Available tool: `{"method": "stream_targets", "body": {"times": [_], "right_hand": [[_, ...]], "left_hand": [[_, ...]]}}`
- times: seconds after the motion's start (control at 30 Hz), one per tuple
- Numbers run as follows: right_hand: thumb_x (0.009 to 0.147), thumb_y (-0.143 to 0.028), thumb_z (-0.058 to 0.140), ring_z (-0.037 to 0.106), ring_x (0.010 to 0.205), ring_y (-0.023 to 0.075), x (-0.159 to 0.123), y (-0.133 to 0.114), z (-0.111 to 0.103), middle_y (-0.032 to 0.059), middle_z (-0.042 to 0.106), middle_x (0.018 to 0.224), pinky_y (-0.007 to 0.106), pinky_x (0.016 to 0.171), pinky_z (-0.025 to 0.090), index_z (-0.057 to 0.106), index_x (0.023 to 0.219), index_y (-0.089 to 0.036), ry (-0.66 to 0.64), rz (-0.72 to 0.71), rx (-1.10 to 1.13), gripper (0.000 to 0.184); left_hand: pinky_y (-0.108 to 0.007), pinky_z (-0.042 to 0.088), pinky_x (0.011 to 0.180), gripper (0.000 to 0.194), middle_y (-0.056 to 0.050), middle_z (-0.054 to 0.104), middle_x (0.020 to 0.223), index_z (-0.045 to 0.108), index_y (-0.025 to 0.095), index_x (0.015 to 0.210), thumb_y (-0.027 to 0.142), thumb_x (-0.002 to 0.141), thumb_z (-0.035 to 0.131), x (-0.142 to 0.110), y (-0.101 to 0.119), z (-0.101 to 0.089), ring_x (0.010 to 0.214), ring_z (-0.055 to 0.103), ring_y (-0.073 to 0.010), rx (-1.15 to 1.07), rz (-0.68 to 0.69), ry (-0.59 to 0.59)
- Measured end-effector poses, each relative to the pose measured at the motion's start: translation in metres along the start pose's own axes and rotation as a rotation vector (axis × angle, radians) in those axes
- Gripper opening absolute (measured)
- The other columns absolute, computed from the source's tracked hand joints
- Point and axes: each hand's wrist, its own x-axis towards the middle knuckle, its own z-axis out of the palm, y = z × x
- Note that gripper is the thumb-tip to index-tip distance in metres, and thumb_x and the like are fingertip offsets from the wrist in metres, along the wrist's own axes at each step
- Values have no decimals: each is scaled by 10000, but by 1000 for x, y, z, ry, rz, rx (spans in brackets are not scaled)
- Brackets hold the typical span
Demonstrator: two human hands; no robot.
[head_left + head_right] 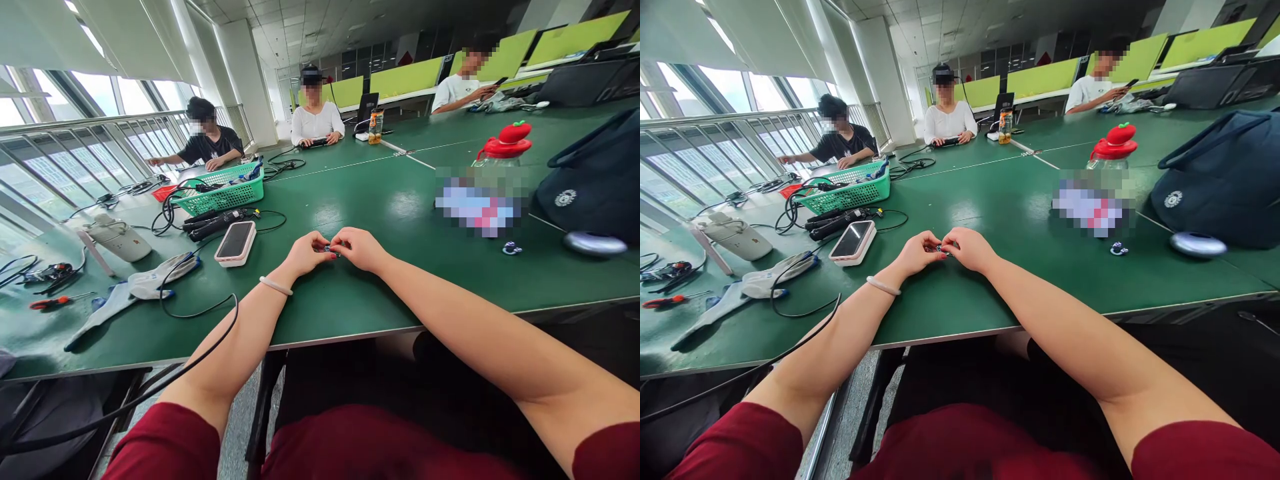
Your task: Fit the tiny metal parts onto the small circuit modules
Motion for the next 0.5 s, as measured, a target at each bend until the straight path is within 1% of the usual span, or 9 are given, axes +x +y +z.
{"method": "stream_targets", "body": {"times": [0.13, 0.23, 0.3, 0.33, 0.4, 0.47, 0.5], "right_hand": [[858, -213, 563, 556, 731, 144, -1, -3, -1, 47, 644, 832, 263, 691, 405, 697, 813, -174, -9, -50, -44, 146], [867, -194, 542, 573, 772, 150, -2, -5, -1, 52, 656, 876, 266, 724, 420, 703, 842, -181, -23, -68, -47, 164], [864, -185, 537, 576, 785, 151, -2, -6, -1, 50, 657, 881, 263, 729, 424, 701, 850, -183, -9, -57, -31, 165], [863, -184, 535, 574, 786, 151, -1, -5, -2, 49, 656, 876, 261, 727, 424, 700, 853, -184, 4, -37, -27, 165], [863, -186, 526, 569, 778, 149, 0, -2, -4, 43, 656, 869, 258, 721, 422, 699, 863, -188, 11, 49, -58, 173], [860, -197, 526, 564, 757, 147, 1, 5, -6, 36, 662, 865, 262, 713, 420, 703, 867, -196, -34, 161, -127, 178], [845, -204, 548, 562, 732, 147, 1, 9, -7, 33, 666, 849, 265, 694, 419, 708, 845, -197, -70, 194, -147, 160]], "left_hand": [[-288, 456, 669, 375, 10, 614, 703, 562, 155, 771, 310, 536, 810, 0, -1, 0, 652, 566, -114, -93, -32, -27], [-286, 456, 671, 370, 7, 615, 712, 560, 154, 767, 308, 539, 807, 1, -1, 0, 660, 569, -113, -110, -36, -41], [-286, 458, 674, 368, 1, 623, 726, 564, 154, 773, 312, 545, 805, 1, -2, -1, 664, 568, -112, -108, -27, -42], [-287, 460, 677, 368, -4, 629, 736, 566, 154, 779, 316, 549, 804, 2, -3, -1, 668, 569, -113, -103, -22, -37], [-290, 463, 686, 370, -13, 637, 754, 571, 154, 793, 323, 557, 801, 2, -6, -2, 680, 574, -117, -74, -24, -10], [-292, 466, 692, 374, -20, 642, 764, 577, 156, 814, 322, 562, 798, 3, -10, -4, 694, 582, -123, -32, -45, 23], [-292, 466, 692, 376, -22, 643, 767, 581, 157, 824, 320, 564, 797, 4, -12, -5, 700, 586, -127, -13, -58, 37]]}}
